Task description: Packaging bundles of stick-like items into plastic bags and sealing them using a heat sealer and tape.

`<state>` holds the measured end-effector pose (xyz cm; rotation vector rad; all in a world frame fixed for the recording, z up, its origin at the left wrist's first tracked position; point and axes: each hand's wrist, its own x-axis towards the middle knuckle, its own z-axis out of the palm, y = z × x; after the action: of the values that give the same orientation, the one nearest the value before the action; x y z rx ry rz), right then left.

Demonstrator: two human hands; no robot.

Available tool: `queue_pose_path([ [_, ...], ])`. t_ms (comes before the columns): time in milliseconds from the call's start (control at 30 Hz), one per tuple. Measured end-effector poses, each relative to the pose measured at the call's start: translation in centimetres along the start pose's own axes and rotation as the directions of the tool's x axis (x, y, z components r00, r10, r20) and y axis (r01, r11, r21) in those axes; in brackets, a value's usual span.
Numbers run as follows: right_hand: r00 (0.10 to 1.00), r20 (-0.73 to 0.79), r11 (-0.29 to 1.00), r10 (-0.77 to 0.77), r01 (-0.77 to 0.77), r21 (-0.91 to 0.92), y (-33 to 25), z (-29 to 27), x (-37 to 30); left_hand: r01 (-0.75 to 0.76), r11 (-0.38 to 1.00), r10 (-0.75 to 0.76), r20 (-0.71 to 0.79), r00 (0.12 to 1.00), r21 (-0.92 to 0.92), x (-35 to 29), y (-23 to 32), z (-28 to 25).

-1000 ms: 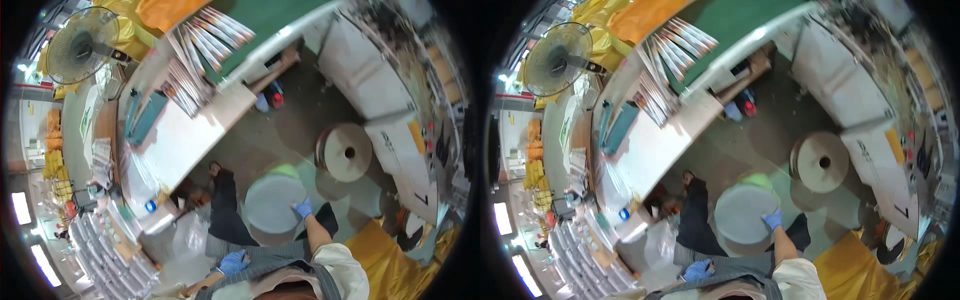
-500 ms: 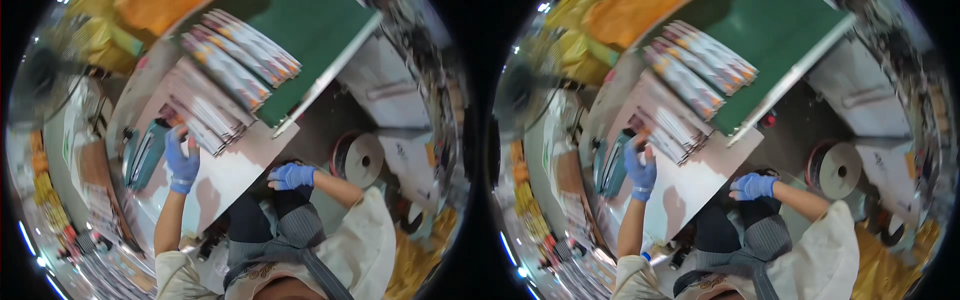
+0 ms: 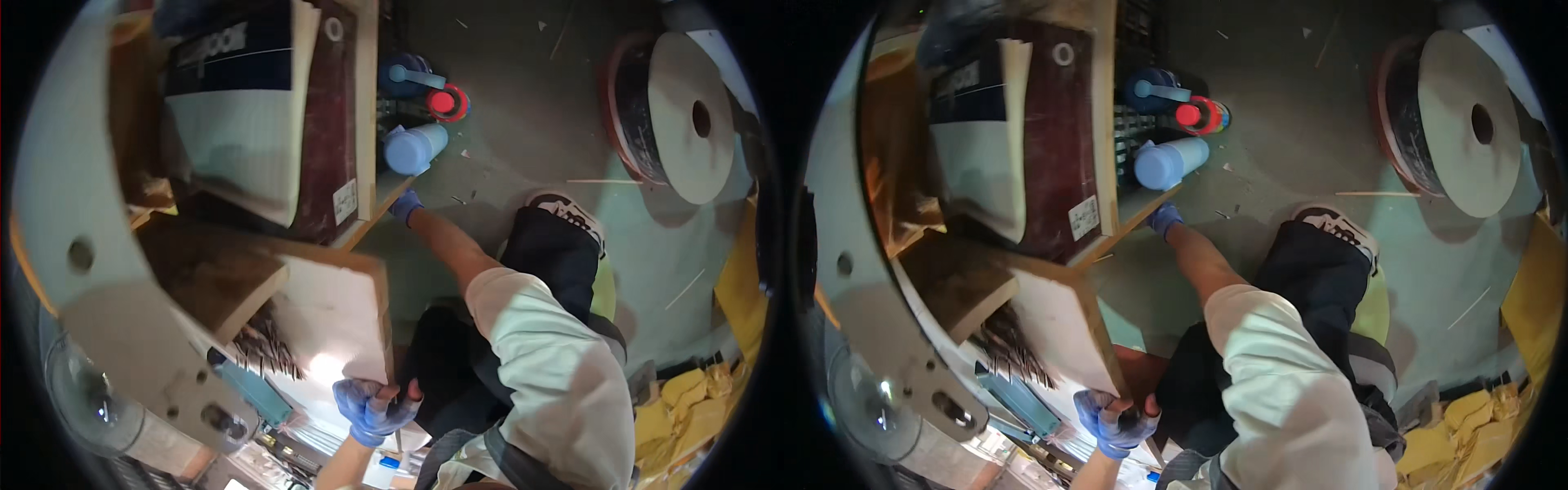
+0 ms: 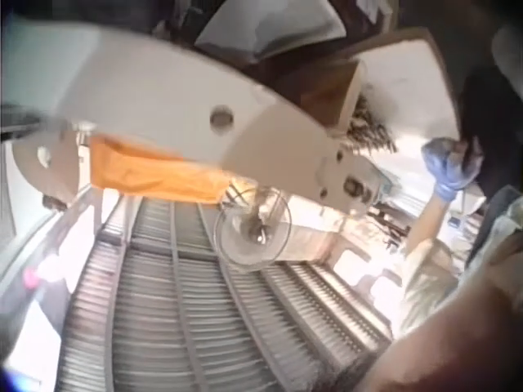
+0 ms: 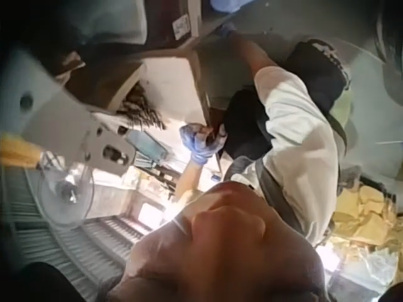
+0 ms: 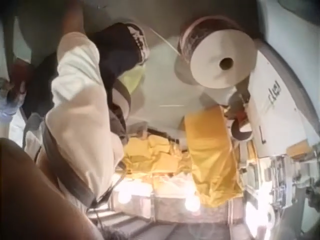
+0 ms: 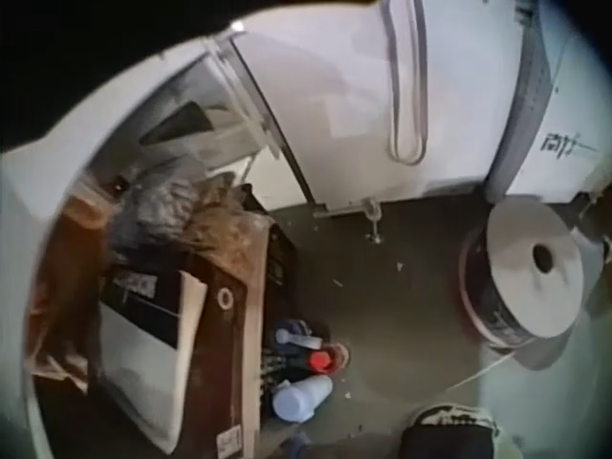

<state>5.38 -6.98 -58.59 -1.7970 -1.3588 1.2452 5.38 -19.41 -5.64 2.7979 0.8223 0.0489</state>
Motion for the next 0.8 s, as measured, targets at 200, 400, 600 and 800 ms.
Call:
queue_pose_path([
  [200,0.914,-0.181,0.927,0.363,-0.333,0.174,5.6,0.6,-2.4,0.037,0.999,-0.036,0.041,0.999,-0.035,-0.9,-0.1,-0.2],
  [400,0.980,0.049,0.954,0.193,-0.176,-0.241,-2.1,-26.0,-21.0,0.044,0.998,-0.043,-0.009,0.999,0.043,-1.5,-0.5,-1.7],
  [600,0.492,-0.563,0.644,0.664,-0.758,0.097,13.7,-31.1,-42.3,-0.006,1.000,0.006,0.000,1.000,-0.019,-0.1,0.6,-0.1],
  [800,0.116,-0.497,0.359,0.860,-0.830,0.427,18.8,-29.8,-35.0,0.045,0.998,-0.046,-0.027,0.999,-0.038,-0.7,0.6,-0.3],
])
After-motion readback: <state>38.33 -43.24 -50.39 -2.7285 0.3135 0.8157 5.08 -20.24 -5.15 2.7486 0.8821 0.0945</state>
